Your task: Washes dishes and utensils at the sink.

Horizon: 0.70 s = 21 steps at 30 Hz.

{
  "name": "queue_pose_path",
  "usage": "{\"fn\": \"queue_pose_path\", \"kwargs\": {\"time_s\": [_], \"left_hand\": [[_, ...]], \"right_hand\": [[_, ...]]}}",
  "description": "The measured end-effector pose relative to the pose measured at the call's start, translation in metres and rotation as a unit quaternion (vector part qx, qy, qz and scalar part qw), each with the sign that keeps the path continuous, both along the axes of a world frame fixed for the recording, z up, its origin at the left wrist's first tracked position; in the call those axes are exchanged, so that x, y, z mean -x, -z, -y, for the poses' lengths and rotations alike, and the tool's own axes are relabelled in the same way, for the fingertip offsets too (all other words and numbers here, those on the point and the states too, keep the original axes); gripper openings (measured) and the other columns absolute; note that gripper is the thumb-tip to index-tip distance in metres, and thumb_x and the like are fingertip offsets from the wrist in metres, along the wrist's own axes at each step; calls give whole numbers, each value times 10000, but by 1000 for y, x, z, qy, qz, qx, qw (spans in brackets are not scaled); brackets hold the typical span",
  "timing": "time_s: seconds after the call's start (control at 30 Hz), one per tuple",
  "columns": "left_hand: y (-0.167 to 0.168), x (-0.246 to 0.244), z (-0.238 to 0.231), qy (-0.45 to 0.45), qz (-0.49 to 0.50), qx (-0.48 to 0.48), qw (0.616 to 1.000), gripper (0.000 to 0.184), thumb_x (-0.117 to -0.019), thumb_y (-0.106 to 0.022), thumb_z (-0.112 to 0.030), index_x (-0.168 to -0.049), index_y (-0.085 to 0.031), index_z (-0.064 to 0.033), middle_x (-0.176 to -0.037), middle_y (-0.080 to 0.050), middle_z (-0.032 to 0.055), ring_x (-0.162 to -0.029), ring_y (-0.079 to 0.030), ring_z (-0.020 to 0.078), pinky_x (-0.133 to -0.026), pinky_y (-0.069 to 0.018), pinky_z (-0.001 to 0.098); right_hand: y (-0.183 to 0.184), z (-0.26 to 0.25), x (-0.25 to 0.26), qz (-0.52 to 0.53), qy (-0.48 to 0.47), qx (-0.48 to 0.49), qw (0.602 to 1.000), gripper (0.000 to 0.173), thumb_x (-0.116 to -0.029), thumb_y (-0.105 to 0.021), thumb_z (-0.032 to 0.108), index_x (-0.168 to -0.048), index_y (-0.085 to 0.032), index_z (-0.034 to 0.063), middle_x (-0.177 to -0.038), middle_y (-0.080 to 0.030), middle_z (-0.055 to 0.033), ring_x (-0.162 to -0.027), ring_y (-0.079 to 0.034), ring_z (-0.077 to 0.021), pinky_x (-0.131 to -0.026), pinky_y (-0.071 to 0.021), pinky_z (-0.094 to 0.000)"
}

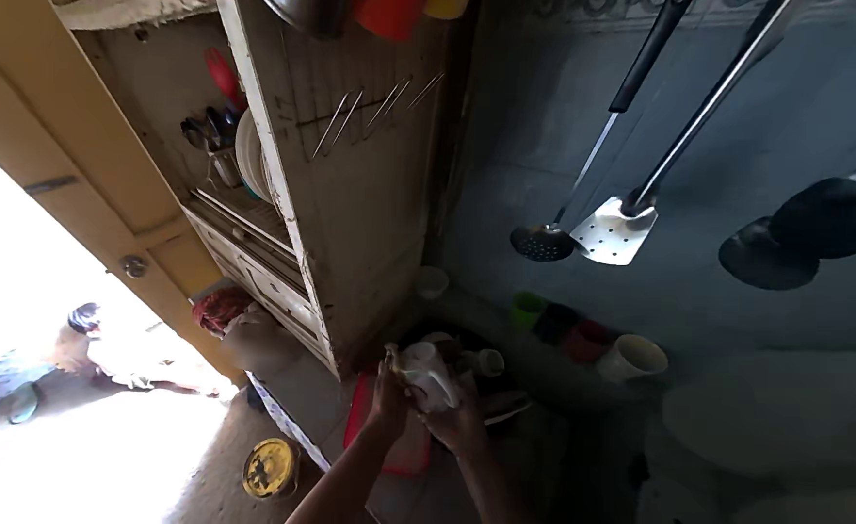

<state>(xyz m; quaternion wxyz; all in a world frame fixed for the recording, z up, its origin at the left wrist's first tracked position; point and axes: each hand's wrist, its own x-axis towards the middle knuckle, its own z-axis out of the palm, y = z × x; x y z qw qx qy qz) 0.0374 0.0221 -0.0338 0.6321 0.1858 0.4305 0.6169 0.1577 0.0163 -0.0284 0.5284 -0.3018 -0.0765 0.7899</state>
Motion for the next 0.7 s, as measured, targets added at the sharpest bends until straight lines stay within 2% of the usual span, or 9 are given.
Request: {"fn": "queue_pose_path", "kwargs": {"time_s": [0.03,0.1,0.2,0.27,0.33,0.4,0.47,0.6,0.7], "left_hand": [[-2,-3,3,-14,-54,-29,998,482,-1131,-275,-315,-1544,-299,-68,-1205,-581,144,-948,-615,177,-797,-549,365],[-3,-10,12,-26,-180,-97,979,510,-1074,-415,-156,-1521,-262,37,-1307,-542,201,-1079,-609,172,-919,-539,338],[7,-21,29,-3,-380,-200,903,550,-953,-620,-64,-1430,-452,151,-1529,-413,330,-1388,-497,348,-1140,-438,425],[12,-24,34,25,-454,-220,863,441,-940,-664,-110,-1329,-599,85,-1597,-290,350,-1449,-422,413,-1152,-432,441],[3,-20,27,37,-463,-184,866,488,-933,-670,-108,-1367,-564,85,-1588,-327,331,-1431,-445,403,-1148,-430,455],[-10,-16,13,1,-437,-96,895,531,-973,-633,-86,-1432,-453,111,-1380,-566,302,-1237,-614,360,-1059,-500,472],[-15,-13,4,-15,-420,-57,906,494,-1008,-603,-101,-1429,-437,97,-1269,-631,289,-1150,-660,340,-1018,-522,474],[-3,-20,27,47,-469,-198,859,498,-908,-701,-102,-1347,-571,93,-1627,-275,294,-1430,-449,385,-1132,-446,458],[4,-19,27,32,-456,-212,864,493,-895,-714,-120,-1308,-572,110,-1603,-311,308,-1423,-456,376,-1130,-445,440]], "right_hand": [[3,2,0,-31,-5,-16,999,504,-1066,-316,502,-1260,-556,103,-1105,-678,-132,-977,-686,-267,-785,-599,-465],[1,6,4,-35,25,-28,999,524,-1063,-307,540,-1267,-553,125,-1118,-668,-100,-1020,-669,-240,-840,-589,-475],[-14,6,15,27,100,-40,994,457,-1111,-191,413,-1111,-554,135,-875,-664,-14,-784,-668,-112,-677,-584,-314],[-12,6,18,41,122,-58,990,446,-1121,-205,341,-1034,-571,101,-776,-653,-15,-681,-650,-98,-612,-569,-274],[-9,12,15,36,87,-73,993,466,-1119,-199,373,-1070,-581,111,-823,-681,-19,-725,-674,-104,-644,-589,-288],[-8,18,13,29,45,-38,998,474,-1108,-196,429,-1149,-551,119,-894,-677,-36,-769,-676,-125,-653,-587,-309],[-7,23,13,17,37,-7,999,468,-1104,-173,421,-1165,-526,121,-917,-669,-42,-790,-678,-138,-661,-586,-318],[-6,20,10,24,70,-27,997,476,-1114,-168,363,-1022,-568,122,-768,-662,-9,-679,-663,-106,-614,-579,-292],[-5,19,8,21,58,-24,998,456,-1114,-200,375,-1039,-572,122,-792,-664,-20,-689,-662,-112,-620,-579,-292]]}}
